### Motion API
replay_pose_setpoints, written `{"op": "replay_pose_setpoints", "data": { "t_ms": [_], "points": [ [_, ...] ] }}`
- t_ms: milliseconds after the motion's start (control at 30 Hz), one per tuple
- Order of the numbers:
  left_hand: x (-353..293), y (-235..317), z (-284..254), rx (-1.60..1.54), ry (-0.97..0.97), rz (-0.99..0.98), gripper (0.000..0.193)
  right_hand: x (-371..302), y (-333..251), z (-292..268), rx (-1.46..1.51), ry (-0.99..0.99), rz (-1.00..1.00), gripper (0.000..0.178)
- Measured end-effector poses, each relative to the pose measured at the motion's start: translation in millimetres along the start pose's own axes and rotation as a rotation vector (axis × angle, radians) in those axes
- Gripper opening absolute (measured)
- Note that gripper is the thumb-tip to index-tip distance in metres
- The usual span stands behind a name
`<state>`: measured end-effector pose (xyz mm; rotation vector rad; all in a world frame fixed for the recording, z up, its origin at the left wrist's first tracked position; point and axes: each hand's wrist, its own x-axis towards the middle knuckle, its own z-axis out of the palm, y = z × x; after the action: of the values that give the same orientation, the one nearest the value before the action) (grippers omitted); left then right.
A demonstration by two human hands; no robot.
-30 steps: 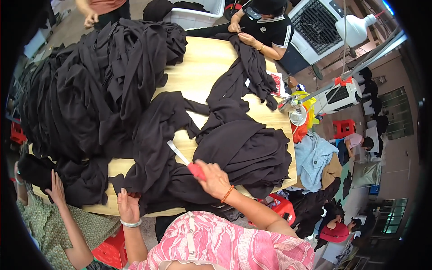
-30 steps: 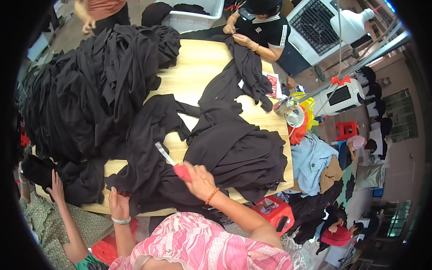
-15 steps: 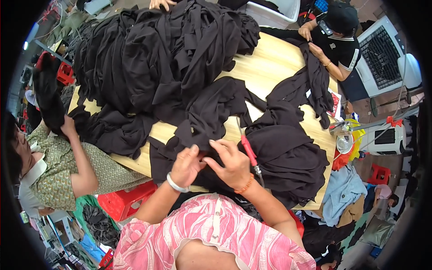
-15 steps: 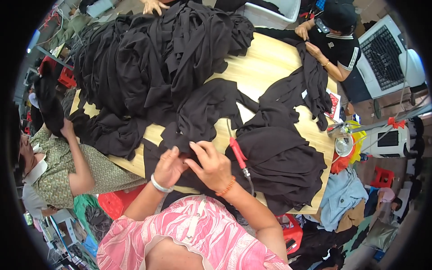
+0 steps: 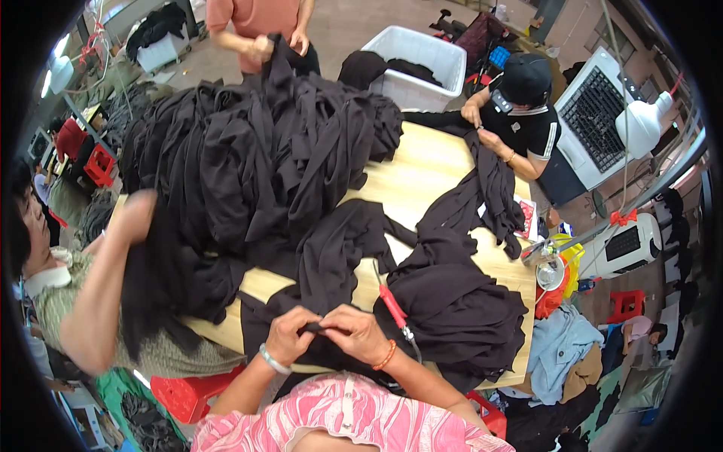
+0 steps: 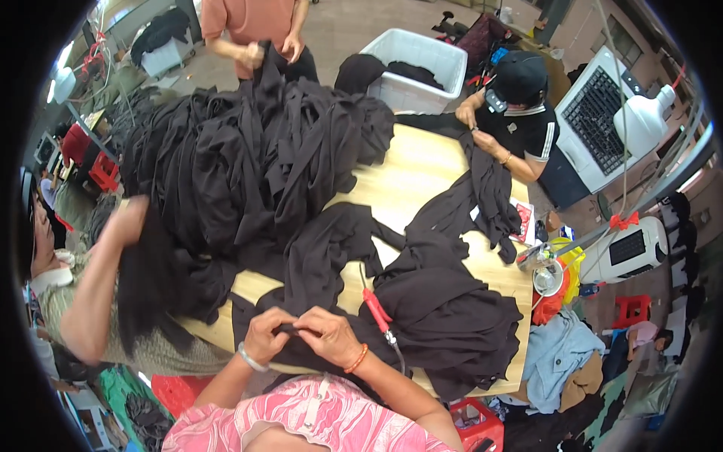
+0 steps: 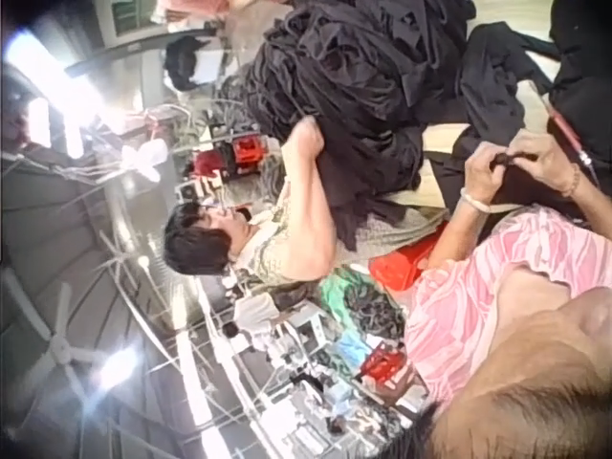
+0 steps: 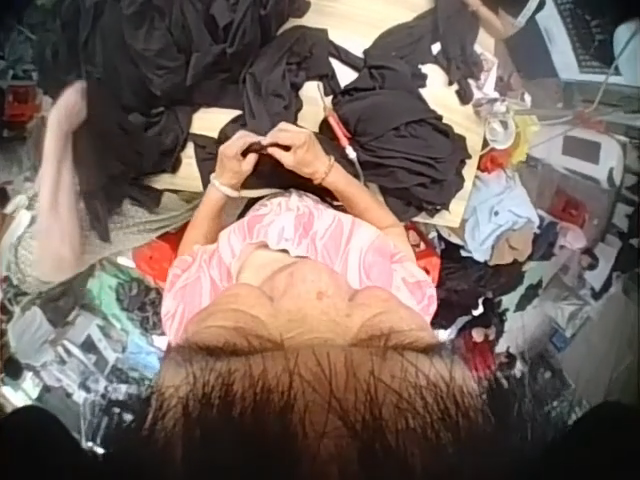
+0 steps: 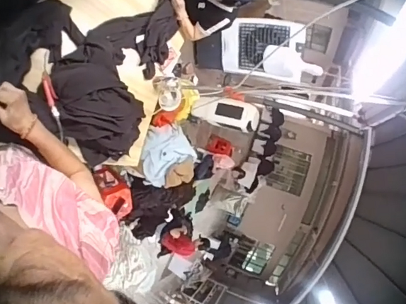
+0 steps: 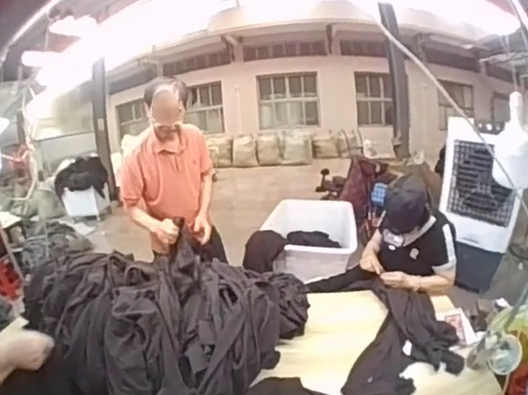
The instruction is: Trimming loose threads from black garments using scissors and sorting them on a table in a workshop.
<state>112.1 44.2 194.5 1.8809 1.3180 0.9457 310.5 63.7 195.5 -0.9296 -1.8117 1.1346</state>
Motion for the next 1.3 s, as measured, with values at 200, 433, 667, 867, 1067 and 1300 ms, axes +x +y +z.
{"op": "replay_pose_setpoints", "data": {
  "t_ms": [200,433,667,867,1067,1300],
  "points": [
    [40,-8,6,0.372,0.017,0.227,0.025,22,2,-16,0.064,-0.05,0.115,0.014],
    [50,-12,10,-0.027,0.13,0.131,0.03,29,23,-28,0.678,-0.1,0.575,0.017],
    [7,-31,25,-0.233,0.015,-0.089,0.055,36,4,-20,0.86,-0.013,0.583,0.019],
    [13,-44,2,-1.031,-0.368,-0.52,0.025,39,-3,-32,0.863,0.126,0.513,0.014],
    [16,-22,-19,-0.61,-0.189,-0.177,0.012,34,-4,-26,0.561,0.274,0.464,0.01],
    [25,1,-21,-0.404,-0.106,-0.071,0.008,26,-14,-16,0.319,0.005,0.275,0.009]
  ]
}}
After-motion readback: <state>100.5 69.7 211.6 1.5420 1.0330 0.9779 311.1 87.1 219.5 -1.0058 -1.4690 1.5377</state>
